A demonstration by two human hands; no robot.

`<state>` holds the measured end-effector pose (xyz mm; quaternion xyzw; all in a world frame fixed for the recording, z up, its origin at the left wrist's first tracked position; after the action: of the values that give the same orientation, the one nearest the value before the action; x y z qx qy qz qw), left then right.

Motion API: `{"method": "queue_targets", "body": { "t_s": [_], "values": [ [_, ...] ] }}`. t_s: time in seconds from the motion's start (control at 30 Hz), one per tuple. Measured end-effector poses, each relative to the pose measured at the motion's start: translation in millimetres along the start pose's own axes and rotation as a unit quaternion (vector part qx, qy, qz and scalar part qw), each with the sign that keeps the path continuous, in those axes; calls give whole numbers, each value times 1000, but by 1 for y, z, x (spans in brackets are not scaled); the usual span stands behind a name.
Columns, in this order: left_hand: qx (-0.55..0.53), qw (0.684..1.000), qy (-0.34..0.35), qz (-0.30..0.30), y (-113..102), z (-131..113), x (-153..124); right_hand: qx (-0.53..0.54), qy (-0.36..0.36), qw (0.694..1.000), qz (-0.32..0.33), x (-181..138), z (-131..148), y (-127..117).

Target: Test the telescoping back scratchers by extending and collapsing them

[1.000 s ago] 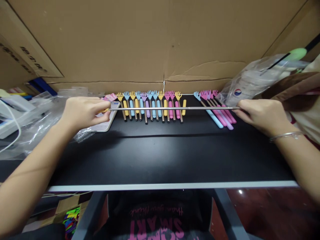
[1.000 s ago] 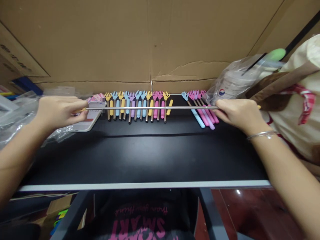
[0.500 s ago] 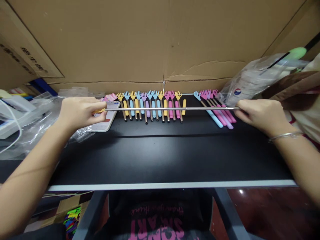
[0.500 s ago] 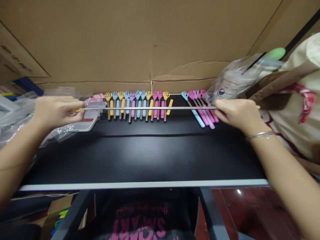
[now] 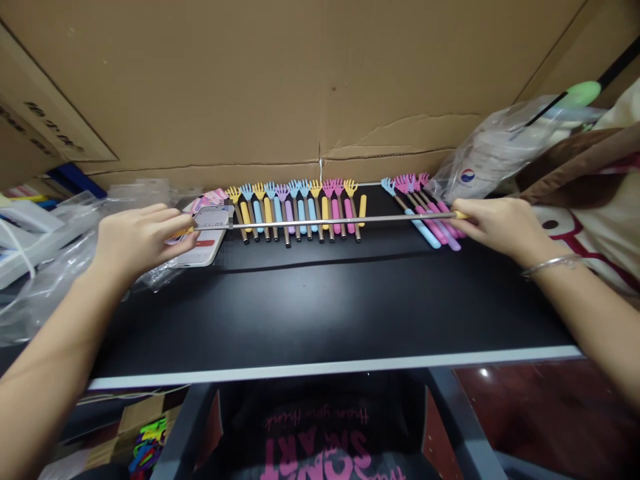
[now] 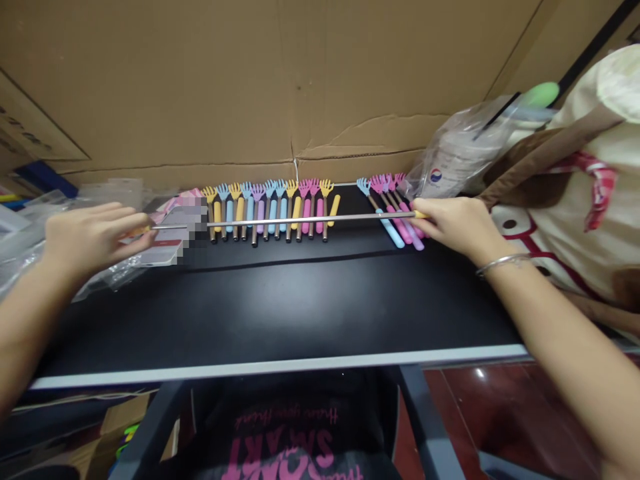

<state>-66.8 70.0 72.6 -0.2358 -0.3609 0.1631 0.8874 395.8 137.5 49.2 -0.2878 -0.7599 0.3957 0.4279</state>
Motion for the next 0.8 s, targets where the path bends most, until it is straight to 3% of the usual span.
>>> {"method": "queue_targets", "body": {
  "t_s": [0.13, 0.23, 0.63, 0.8],
  "values": [
    [-7, 996, -40, 83, 14, 8, -6, 0, 5, 1000, 4, 2, 5, -3],
    [-9, 992, -53, 112, 19, 10, -4, -14, 12, 1000, -11, 1, 4, -10],
    [-17, 987, -101, 127, 15, 16, 42, -63, 107, 992, -11, -6, -34, -10],
    [-52, 987, -100, 114, 21, 6, 42, -62, 127, 990, -12, -9, -41, -11]
  ]
}}
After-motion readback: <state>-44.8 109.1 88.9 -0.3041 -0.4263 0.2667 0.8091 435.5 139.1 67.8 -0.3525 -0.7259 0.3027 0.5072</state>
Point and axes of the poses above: each hand's wrist, its own x-axis towards the middle knuckle, its own y-axis out of the palm, z = x × y, the point moved 10 cm from there along x, towards the middle knuckle
